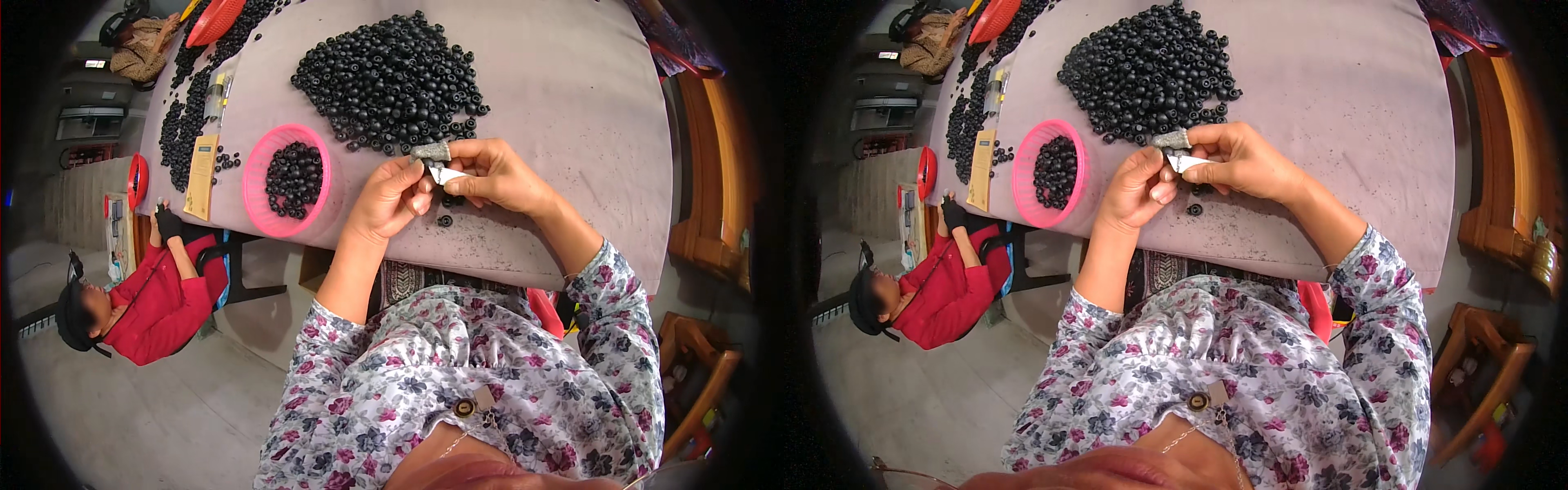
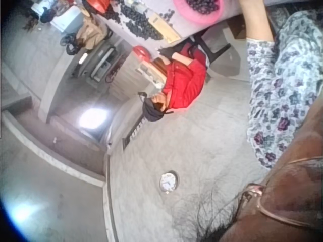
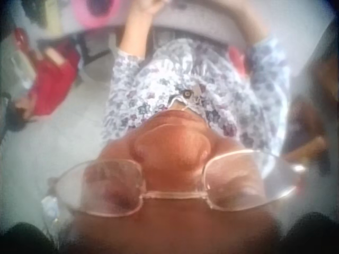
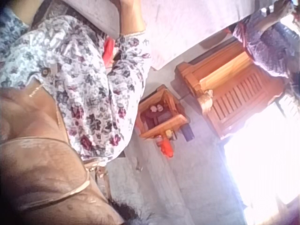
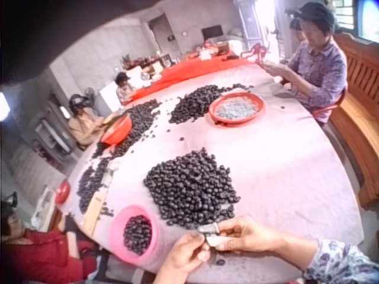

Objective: Sort small black berries on a table, removing debris or stalks and placing cleaned berries into a pink bowl.

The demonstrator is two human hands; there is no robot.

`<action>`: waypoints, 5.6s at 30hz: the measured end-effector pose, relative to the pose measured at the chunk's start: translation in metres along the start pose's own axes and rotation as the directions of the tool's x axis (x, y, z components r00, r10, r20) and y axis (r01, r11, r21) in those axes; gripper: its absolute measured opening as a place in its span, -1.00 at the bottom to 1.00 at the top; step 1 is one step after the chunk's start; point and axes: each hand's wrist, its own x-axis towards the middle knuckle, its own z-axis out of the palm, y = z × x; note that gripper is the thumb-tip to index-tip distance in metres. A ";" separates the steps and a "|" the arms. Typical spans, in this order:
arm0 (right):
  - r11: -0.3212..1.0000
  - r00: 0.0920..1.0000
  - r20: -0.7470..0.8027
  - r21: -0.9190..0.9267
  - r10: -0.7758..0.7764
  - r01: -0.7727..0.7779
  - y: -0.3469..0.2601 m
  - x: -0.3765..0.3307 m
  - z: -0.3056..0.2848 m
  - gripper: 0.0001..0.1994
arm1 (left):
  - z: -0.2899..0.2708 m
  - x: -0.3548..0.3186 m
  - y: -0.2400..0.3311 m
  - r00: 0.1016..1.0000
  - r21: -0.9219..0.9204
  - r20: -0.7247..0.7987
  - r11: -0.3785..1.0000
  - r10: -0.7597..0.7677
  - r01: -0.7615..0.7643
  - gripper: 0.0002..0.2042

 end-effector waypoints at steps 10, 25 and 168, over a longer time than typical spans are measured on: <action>1.000 1.000 0.022 0.010 0.021 -0.021 -0.003 -0.002 -0.003 -0.79 | -0.002 -0.001 -0.001 1.000 -0.003 0.007 1.000 0.010 -0.010 -0.79; 0.998 1.000 0.008 0.064 0.005 -0.005 -0.002 -0.003 0.001 -0.79 | -0.004 0.001 -0.002 0.999 -0.007 0.016 1.000 0.028 -0.028 -0.76; 0.999 0.996 0.076 0.011 -0.054 0.053 0.009 0.002 -0.001 -0.58 | 0.008 -0.008 -0.012 0.994 -0.378 -0.091 0.926 -0.066 0.027 -0.81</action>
